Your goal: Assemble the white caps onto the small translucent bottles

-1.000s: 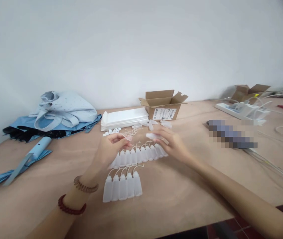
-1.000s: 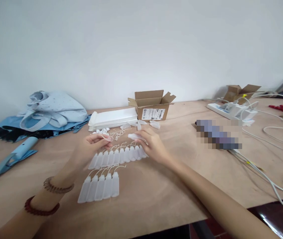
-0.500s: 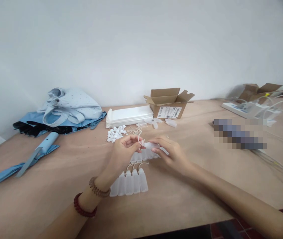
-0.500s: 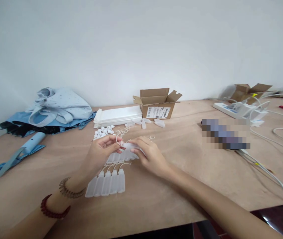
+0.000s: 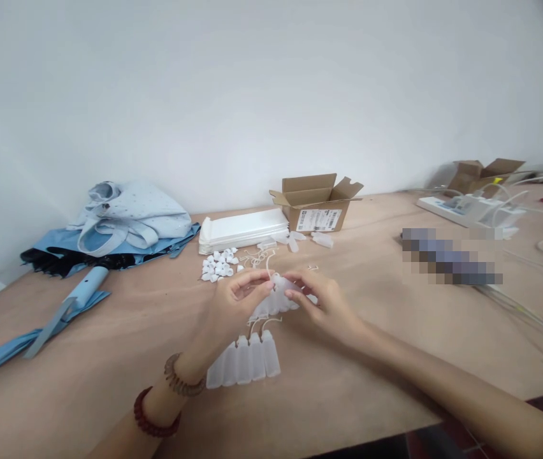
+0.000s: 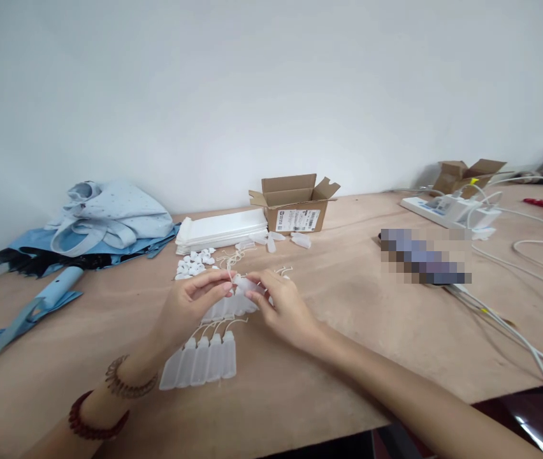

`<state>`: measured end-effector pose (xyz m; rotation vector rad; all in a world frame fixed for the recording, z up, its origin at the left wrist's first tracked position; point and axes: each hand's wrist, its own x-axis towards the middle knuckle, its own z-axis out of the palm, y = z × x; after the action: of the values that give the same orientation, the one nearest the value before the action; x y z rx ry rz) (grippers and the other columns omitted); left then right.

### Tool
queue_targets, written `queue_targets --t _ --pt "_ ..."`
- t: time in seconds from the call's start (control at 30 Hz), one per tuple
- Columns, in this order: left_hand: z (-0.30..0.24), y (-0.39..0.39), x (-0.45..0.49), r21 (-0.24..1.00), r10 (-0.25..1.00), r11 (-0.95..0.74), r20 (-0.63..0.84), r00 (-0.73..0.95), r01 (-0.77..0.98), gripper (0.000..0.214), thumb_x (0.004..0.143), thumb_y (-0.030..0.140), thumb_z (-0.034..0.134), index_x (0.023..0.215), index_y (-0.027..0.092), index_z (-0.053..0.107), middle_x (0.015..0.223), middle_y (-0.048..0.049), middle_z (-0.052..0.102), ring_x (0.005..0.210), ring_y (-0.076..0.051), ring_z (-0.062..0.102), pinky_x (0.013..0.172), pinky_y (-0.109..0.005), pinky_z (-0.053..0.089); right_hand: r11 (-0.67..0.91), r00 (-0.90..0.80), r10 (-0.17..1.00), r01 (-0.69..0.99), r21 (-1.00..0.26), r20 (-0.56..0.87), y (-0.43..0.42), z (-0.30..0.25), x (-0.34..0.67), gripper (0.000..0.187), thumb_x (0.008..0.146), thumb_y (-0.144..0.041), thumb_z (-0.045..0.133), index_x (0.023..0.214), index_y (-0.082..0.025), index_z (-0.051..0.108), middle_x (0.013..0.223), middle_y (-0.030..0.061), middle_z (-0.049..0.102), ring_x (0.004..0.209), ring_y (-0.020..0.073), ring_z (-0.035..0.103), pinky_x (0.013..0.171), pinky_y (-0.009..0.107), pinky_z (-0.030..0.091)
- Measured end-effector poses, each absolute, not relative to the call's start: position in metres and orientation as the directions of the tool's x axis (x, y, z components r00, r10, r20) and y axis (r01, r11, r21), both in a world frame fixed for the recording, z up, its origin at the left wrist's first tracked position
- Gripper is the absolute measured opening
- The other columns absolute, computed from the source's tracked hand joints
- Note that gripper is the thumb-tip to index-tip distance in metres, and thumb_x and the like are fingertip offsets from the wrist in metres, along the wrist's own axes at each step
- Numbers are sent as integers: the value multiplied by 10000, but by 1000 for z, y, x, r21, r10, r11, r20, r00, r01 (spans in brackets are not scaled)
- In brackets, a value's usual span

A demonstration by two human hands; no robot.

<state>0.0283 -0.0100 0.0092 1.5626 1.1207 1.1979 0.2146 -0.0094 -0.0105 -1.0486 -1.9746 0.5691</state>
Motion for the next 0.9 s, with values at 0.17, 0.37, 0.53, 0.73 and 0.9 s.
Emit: queue_targets --t 0.17,0.37,0.53,0.73,0.9 --pt "7 -10 30 970 978 -190 173 114 153 192 731 334 703 864 199 736 868 -34 723 763 -177 656 755 -297 536 515 -320 853 385 -766 413 -15 -10 212 220 870 -266 527 1079 -225 586 929 58 693 772 181 651 618 281 515" --pt "3 -10 28 998 964 24 -6 264 -65 256 733 312 720 958 189 719 917 -56 731 820 -176 656 794 -309 525 505 -317 854 323 -800 412 -20 -12 210 369 860 -241 537 1228 -230 519 1012 72 673 809 173 646 660 288 543" --pt "0 -10 28 987 920 120 -70 385 -107 271 771 339 692 993 184 710 918 -78 730 835 -187 667 815 -324 515 517 -358 838 283 -808 412 -24 -10 208 397 869 -236 528 1265 -254 505 1024 67 672 778 167 658 665 303 550" --pt "3 -11 29 999 913 25 -7 407 -37 277 822 384 617 999 191 707 820 -54 719 771 -183 662 772 -328 521 369 -311 898 145 -918 312 -22 -11 206 307 852 -320 577 1142 -223 552 820 26 686 638 152 664 582 283 553" --pt "3 -11 30 911 961 -272 242 134 310 171 813 333 613 876 212 717 917 -44 723 865 -206 649 759 -304 512 269 -235 941 93 -959 241 -18 -11 206 292 794 -373 645 1020 -199 583 865 36 672 689 173 686 623 297 552"
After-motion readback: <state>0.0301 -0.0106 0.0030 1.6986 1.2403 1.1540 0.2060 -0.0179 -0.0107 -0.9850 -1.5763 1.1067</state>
